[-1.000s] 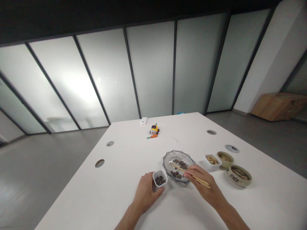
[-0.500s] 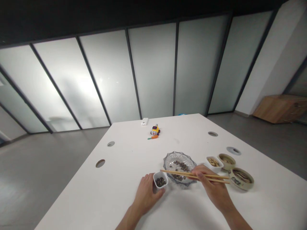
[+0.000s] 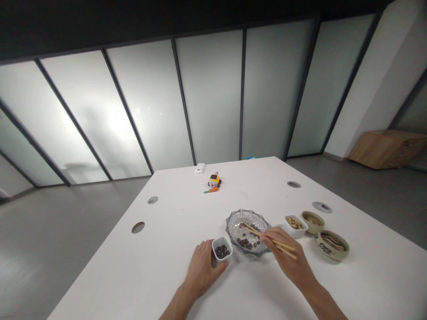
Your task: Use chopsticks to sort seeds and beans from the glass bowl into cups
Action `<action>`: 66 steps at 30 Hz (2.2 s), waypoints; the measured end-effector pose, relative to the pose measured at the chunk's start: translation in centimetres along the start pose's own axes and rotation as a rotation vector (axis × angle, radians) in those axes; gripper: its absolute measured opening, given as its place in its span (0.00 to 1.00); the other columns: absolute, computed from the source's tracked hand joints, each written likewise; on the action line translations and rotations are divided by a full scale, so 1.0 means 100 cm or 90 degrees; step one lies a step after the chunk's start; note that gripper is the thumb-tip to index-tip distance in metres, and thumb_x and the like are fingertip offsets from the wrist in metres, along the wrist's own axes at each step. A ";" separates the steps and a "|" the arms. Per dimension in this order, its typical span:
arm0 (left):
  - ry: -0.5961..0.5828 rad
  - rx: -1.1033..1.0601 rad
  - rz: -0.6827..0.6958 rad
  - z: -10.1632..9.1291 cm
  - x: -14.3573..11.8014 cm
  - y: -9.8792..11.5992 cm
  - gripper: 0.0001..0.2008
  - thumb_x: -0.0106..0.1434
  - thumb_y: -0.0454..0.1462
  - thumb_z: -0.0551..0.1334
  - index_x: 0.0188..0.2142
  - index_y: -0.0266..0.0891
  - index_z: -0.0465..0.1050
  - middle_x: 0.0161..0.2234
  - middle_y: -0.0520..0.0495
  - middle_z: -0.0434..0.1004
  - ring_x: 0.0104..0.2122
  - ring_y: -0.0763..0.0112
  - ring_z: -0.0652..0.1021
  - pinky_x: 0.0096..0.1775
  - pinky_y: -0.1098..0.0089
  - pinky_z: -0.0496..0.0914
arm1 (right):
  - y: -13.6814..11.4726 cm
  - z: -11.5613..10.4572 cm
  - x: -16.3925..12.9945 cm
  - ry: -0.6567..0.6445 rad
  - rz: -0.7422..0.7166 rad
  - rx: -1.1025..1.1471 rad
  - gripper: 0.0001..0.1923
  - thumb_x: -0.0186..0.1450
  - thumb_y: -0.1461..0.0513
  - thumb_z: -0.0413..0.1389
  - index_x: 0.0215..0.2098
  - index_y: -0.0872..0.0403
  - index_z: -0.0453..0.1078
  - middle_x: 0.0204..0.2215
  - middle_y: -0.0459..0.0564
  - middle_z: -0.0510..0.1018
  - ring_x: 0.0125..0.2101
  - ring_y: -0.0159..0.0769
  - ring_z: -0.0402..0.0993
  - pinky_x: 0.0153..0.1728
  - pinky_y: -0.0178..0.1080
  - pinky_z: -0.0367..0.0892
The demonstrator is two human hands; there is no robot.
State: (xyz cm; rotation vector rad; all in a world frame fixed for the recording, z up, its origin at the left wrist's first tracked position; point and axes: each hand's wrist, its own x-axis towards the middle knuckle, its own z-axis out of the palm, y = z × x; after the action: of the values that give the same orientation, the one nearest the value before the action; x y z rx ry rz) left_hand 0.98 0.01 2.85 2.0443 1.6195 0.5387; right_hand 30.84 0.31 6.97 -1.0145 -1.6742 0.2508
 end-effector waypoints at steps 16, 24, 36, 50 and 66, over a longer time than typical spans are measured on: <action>0.004 0.009 0.001 0.003 0.002 -0.001 0.16 0.67 0.42 0.71 0.52 0.42 0.76 0.51 0.43 0.83 0.52 0.51 0.79 0.57 0.59 0.68 | 0.007 0.005 -0.004 -0.060 0.043 0.043 0.22 0.80 0.45 0.60 0.36 0.48 0.84 0.33 0.51 0.85 0.33 0.41 0.86 0.37 0.37 0.81; 0.006 0.001 0.004 0.003 0.001 -0.002 0.15 0.67 0.41 0.71 0.51 0.42 0.76 0.50 0.42 0.83 0.52 0.50 0.79 0.57 0.58 0.67 | 0.006 0.006 -0.003 -0.065 0.019 0.043 0.22 0.80 0.45 0.60 0.37 0.47 0.85 0.35 0.52 0.87 0.34 0.41 0.87 0.36 0.37 0.81; 0.000 0.001 -0.005 0.000 0.001 0.002 0.14 0.67 0.42 0.71 0.50 0.42 0.76 0.49 0.43 0.83 0.51 0.51 0.78 0.57 0.59 0.67 | 0.017 0.001 -0.005 -0.003 0.051 0.033 0.21 0.80 0.45 0.60 0.38 0.47 0.87 0.36 0.52 0.88 0.36 0.42 0.87 0.39 0.39 0.82; 0.007 0.018 0.009 -0.001 0.000 0.001 0.16 0.67 0.44 0.70 0.53 0.45 0.77 0.51 0.44 0.85 0.51 0.53 0.79 0.58 0.59 0.70 | 0.008 0.001 -0.001 -0.004 0.347 0.309 0.33 0.66 0.30 0.66 0.32 0.51 0.83 0.35 0.54 0.86 0.31 0.44 0.87 0.43 0.49 0.90; 0.004 0.016 0.002 0.000 0.001 0.001 0.14 0.67 0.43 0.70 0.50 0.44 0.76 0.50 0.44 0.84 0.50 0.52 0.79 0.57 0.59 0.68 | 0.010 0.006 -0.003 -0.009 0.035 0.004 0.23 0.81 0.44 0.58 0.37 0.47 0.85 0.34 0.52 0.87 0.35 0.43 0.87 0.38 0.40 0.82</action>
State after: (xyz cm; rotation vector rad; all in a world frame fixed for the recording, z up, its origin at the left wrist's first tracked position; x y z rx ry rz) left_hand 1.08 0.06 2.95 2.0658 1.6357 0.5294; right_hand 30.84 0.88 5.89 -1.0575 -1.6593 0.3006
